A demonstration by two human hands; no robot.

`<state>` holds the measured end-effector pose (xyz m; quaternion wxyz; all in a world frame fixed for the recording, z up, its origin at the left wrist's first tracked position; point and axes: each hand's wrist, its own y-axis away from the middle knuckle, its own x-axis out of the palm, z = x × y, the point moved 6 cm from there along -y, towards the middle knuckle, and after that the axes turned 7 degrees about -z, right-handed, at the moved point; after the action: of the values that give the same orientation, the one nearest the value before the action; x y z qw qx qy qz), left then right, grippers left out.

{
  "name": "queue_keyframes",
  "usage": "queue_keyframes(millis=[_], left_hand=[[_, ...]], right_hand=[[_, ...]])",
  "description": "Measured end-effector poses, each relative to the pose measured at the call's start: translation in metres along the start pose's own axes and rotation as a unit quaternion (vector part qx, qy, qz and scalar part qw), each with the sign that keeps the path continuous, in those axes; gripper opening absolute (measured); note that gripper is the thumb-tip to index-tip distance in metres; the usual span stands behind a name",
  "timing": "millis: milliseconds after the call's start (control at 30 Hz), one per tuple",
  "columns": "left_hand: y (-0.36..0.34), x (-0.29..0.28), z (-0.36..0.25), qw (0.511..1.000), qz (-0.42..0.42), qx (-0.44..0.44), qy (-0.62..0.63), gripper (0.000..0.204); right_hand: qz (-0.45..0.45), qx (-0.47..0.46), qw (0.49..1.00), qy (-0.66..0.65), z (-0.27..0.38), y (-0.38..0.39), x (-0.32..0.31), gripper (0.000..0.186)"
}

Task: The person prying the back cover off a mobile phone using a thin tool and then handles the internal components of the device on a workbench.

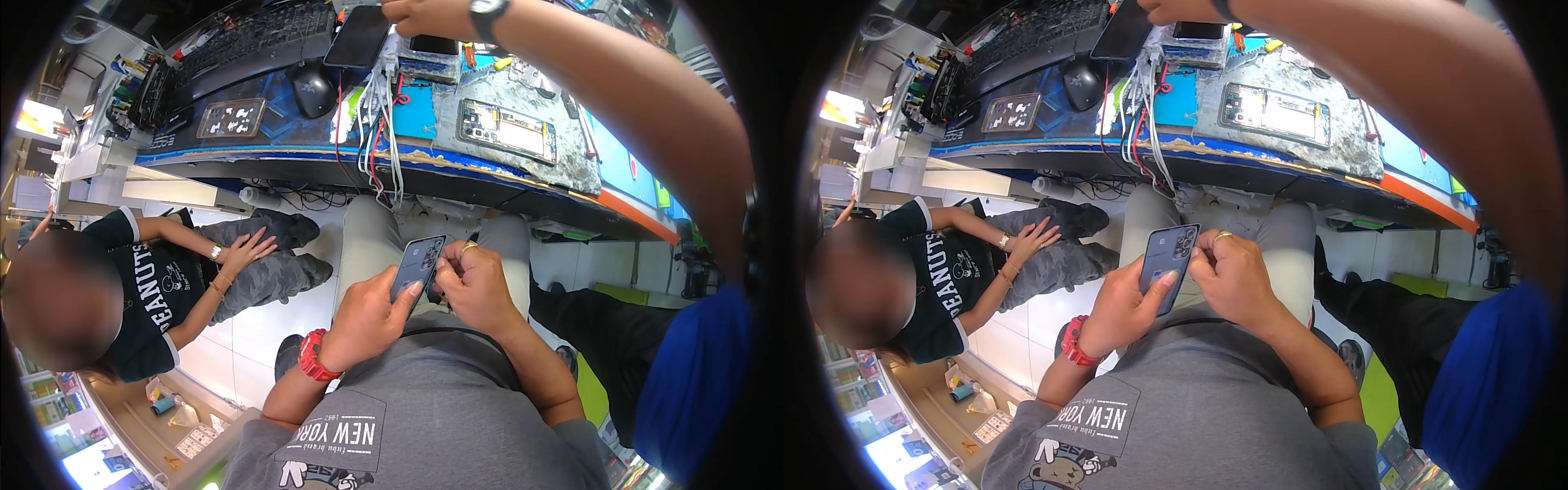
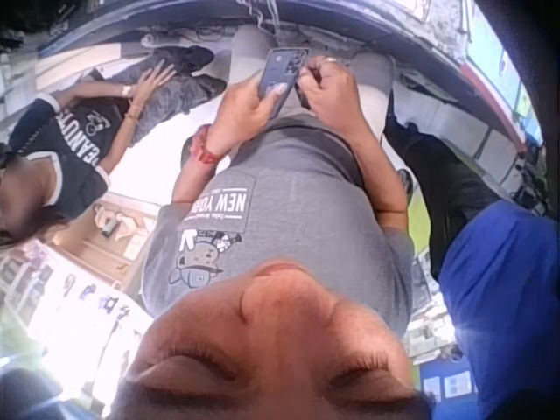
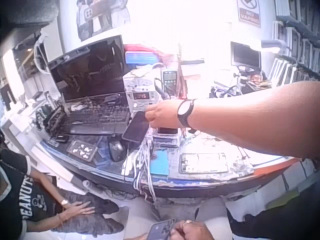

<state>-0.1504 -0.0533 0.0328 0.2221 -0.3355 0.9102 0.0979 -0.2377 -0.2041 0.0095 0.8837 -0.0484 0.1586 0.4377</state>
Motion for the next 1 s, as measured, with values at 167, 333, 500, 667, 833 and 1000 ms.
queue_keyframes(millis=[167, 333, 500, 667, 833, 1000], left_hand=[[0.000, 0.005, -0.004, 0.999, -0.021, 0.025, -0.009, 0.022], [0.000, 0.004, 0.000, 1.000, -0.019, 0.004, -0.019, 0.022], [-0.003, -0.001, -0.002, 1.000, -0.007, 0.013, -0.007, 0.021], [-0.003, -0.004, -0.007, 0.998, 0.011, 0.041, -0.051, 0.018], [0.000, 0.002, -0.013, 0.989, -0.030, 0.103, -0.105, 0.020], [0.000, 0.002, -0.008, 0.989, -0.062, 0.099, -0.091, 0.018]], right_hand=[[-0.006, 0.002, 1.000, -0.001, -0.002, 0.000, 0.000, 0.019], [0.027, 0.013, 0.999, -0.019, 0.002, 0.000, -0.003, 0.017], [0.086, 0.004, 0.996, -0.018, 0.007, -0.004, -0.006, 0.015], [0.049, 0.004, 0.998, -0.025, 0.008, -0.004, -0.004, 0.014], [-0.001, 0.014, 1.000, -0.017, -0.004, -0.001, 0.002, 0.014], [0.033, 0.048, 0.996, -0.065, 0.005, -0.002, 0.000, 0.014]])
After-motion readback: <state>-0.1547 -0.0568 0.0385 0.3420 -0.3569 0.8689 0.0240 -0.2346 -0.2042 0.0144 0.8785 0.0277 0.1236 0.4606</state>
